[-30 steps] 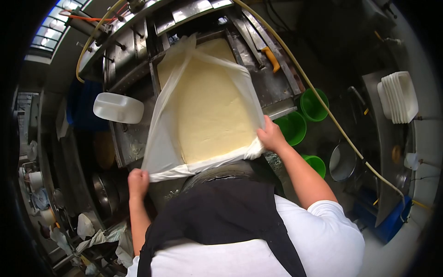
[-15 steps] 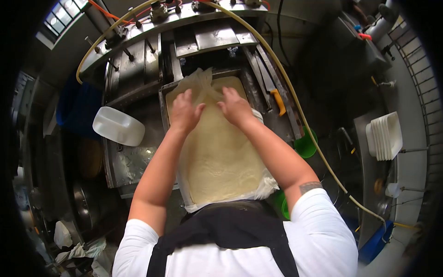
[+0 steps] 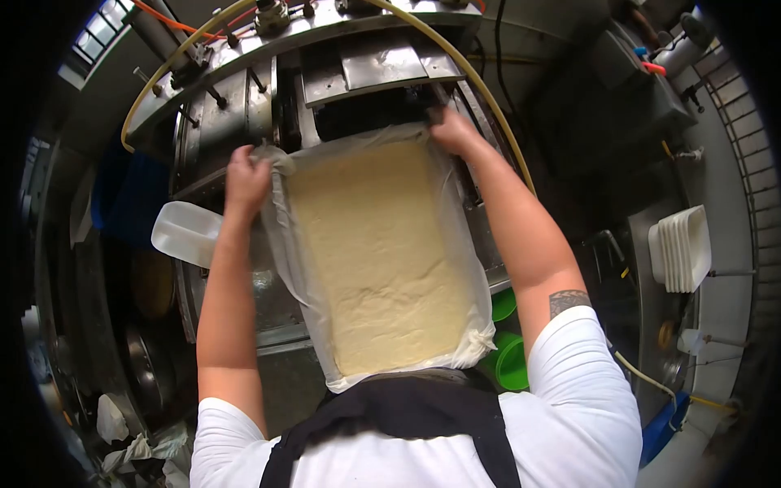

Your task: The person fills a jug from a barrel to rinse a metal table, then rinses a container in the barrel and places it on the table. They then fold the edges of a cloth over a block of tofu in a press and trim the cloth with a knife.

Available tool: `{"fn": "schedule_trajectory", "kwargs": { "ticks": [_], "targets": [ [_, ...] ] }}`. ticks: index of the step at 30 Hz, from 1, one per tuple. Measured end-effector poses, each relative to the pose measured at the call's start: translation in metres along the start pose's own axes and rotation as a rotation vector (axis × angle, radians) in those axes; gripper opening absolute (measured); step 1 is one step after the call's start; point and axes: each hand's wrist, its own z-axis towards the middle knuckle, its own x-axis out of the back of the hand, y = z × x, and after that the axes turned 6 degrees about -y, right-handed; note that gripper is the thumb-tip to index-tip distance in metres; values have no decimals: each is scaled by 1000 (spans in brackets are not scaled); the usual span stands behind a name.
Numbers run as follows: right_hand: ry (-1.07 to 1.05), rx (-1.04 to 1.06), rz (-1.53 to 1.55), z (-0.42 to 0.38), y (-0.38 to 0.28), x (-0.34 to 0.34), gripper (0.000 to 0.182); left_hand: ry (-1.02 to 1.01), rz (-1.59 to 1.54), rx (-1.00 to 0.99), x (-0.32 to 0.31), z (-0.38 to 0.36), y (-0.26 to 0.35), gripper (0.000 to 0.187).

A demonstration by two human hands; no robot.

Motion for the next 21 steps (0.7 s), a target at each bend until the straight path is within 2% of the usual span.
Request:
{"fn": "schedule_trajectory", "kwargs": {
  "ticks": [1,2,4,5,7,9,10,12,13,15,16,18,19,21],
  "targets": [
    [-5,2,3,2,-3,-12,57,-67,58,-17,-15,-7,16,59],
    [-48,45,45,2,-8,-25,56,-187,110,54,-28,-10,24,62],
    [-94,88,93,0,-13,-32,55,-134,-57,39,-55,-1,12,58],
    [-147,52,201,-1,-18,-25,48,-138,-53,41,-54,-1,14,58],
    [-202,11,309,-2,-17,-14,42,-227,-96,87,-46,2,25,46],
    [-244,-39,572,8,-7,-5,32,-255,-194,103,-36,4,28,40],
    [-245,-39,572,15,-6,-5,32,-281,-294,116,-31,6,30,35],
    [-235,16,444,26,-4,-8,28,-288,-287,119,-30,17,31,32],
    [-239,14,444,29,-5,-15,28,-182,-289,129,-30,22,31,31],
    [-5,50,605,28,-9,-35,30,-25,-301,173,-34,20,31,37],
    [-17,44,607,24,-7,-39,30,-29,-297,185,-34,12,29,37],
    [86,33,596,14,0,-40,43,46,-249,260,-38,-2,21,49],
    [212,144,415,5,8,-44,57,36,-244,266,-39,-15,16,49],
    [163,101,364,-37,20,-47,61,-75,-252,285,-38,-57,6,61]
  ]
}}
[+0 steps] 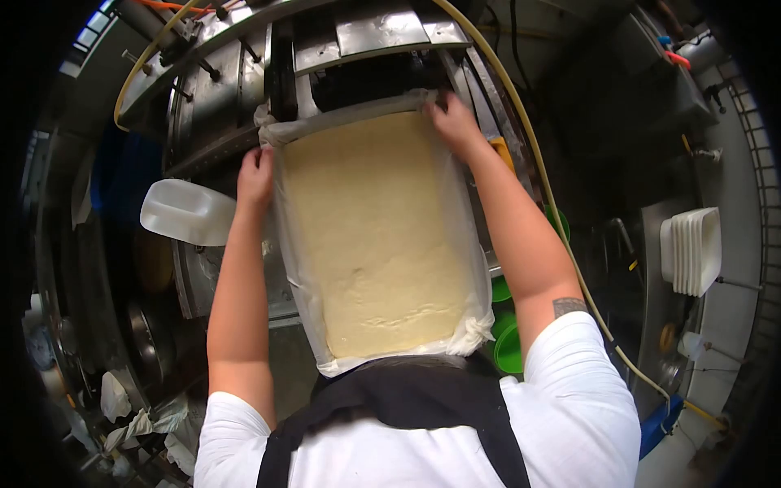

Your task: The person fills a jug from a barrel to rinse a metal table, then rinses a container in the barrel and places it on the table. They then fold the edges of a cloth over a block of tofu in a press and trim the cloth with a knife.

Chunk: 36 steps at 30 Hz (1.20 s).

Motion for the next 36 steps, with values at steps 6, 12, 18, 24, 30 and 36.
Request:
{"fn": "schedule_trajectory", "kwargs": {
  "ticks": [6,12,18,24,30,36],
  "targets": [
    [-113,-97,-271,-68,-35,42,43,-57,137,87,1,-81,11,61],
    [-25,-16,-370,-42,-43,77,42,-26,455,-14,51,-71,30,52],
    [25,-144,-117,-87,7,76,39,93,377,-106,56,-96,-16,51],
    [-186,-236,45,-203,-27,51,46,-207,66,121,5,-182,-15,62],
    [-104,-49,-358,-174,-47,84,46,-206,437,148,38,-186,33,61],
    [-73,-17,-343,-162,-39,94,46,-238,550,72,66,-189,51,54]
  ]
}}
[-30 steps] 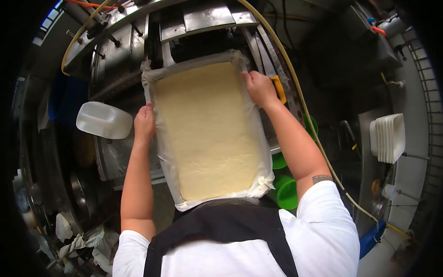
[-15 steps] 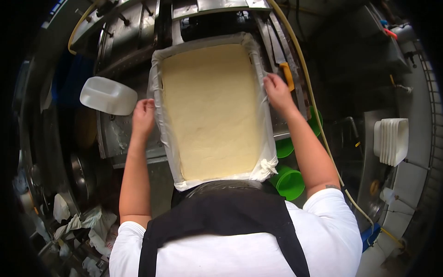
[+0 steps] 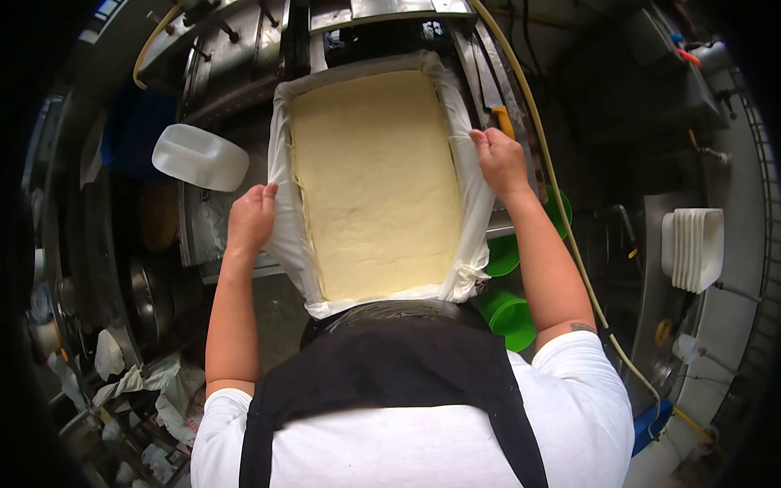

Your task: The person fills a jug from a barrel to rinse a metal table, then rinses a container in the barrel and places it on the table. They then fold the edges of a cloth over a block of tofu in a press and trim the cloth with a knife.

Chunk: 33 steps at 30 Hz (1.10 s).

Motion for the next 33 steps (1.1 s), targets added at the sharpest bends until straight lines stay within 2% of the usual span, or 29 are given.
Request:
{"fn": "schedule_trajectory", "kwargs": {
  "ticks": [2,5,9,11,12,13,15,16,19,22,25,29,30,32,33],
  "targets": [
    [-8,-71,109,-6,8,-2,43,52,-109,19,1,-3,-6,53],
    [-88,-149,88,-15,22,-6,37,59,-118,68,-8,-1,-17,51],
    [-62,-1,138,-36,36,-19,37,117,-151,35,-24,-3,-29,52],
    [-170,-150,373,-58,33,-25,47,264,-184,-101,-45,-12,-35,56],
    [-223,-214,435,-72,26,-27,56,149,-324,-39,-50,-19,-32,60],
    [-247,-166,506,-88,31,-38,64,94,-433,-45,-58,-29,-26,58],
    [-271,-173,228,-120,14,-36,70,51,-484,28,-76,-50,-11,57],
    [-311,-259,270,-127,0,-29,67,55,-483,28,-82,-53,-11,57],
    [-250,-184,249,-122,-8,-27,58,21,-418,115,-85,-53,-8,59],
    [-226,-186,211,-108,-21,-21,52,64,-108,41,-54,-40,-3,57],
    [-200,-148,231,-95,-8,-28,52,28,19,11,-20,-35,7,56],
    [-267,-204,239,-93,-12,-19,52,31,18,59,-15,-38,-6,49],
    [-198,-147,166,-97,-12,-19,53,26,18,57,-18,-44,-6,49],
    [-134,-101,89,-109,-19,-14,54,161,115,-38,-26,-66,-1,35],
    [-82,131,-151,-115,-35,1,55,152,114,-38,-27,-81,6,35]
  ]
}}
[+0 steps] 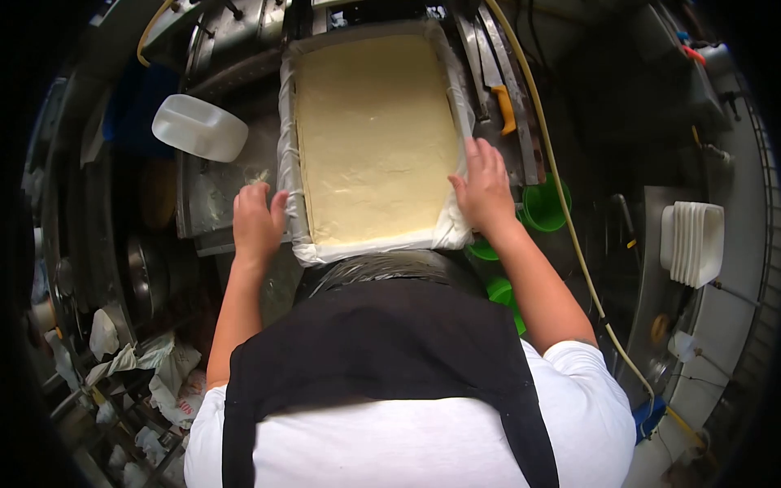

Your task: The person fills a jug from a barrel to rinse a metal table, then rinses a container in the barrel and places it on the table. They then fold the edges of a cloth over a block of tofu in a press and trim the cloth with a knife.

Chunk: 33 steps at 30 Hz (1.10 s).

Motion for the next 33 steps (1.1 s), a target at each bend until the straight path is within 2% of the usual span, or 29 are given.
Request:
{"fn": "schedule_trajectory", "kwargs": {
  "ticks": [1,2,4,6,7,8,9,10,11,12,14,18,21,23,24,26,30,32,33],
  "targets": [
    [51,220,-251,-5,-14,15,55,62,-52,-191,4,-16,12,34],
    [44,215,-251,-11,-27,26,55,124,-105,-382,6,-30,22,38],
    [-363,467,146,-22,-48,43,52,-90,-264,-574,3,-51,36,48],
    [-666,468,254,-31,-60,44,52,-305,-281,-617,4,-65,50,55],
    [-776,424,254,-34,-60,39,46,-370,-209,-604,-1,-70,48,49],
    [-780,422,253,-36,-58,38,46,-436,-137,-589,-8,-75,44,43],
    [-782,459,182,-34,-56,36,39,-438,-140,-588,-12,-77,40,43],
    [-783,498,110,-34,-54,35,33,-406,-160,-569,-16,-77,36,35],
    [-659,535,189,-38,-49,29,21,-376,-180,-550,-19,-79,33,28],
    [-661,537,189,-42,-46,27,21,-376,-181,-547,-21,-81,32,28],
    [-534,426,344,-46,-45,28,14,-256,-247,-511,-23,-85,32,18],
    [-370,350,443,-46,-54,42,11,-228,-300,-465,-18,-86,36,13],
    [-358,455,296,-44,-57,34,13,-218,-260,-470,-18,-85,42,11],
    [-561,527,150,-47,-53,17,12,-166,-256,-478,-18,-85,46,10],
    [-560,527,151,-48,-51,15,12,-166,-255,-479,-18,-85,45,10],
    [-531,308,370,-48,-50,14,11,-131,-272,-459,-21,-86,40,8],
    [-382,280,450,-47,-54,25,11,-96,-260,-453,-21,-92,39,6],
    [-331,421,438,-51,-53,27,10,-36,-277,-450,-18,-94,41,6],
    [-332,421,437,-51,-53,29,10,-36,-278,-449,-17,-96,40,6]
  ]
}}
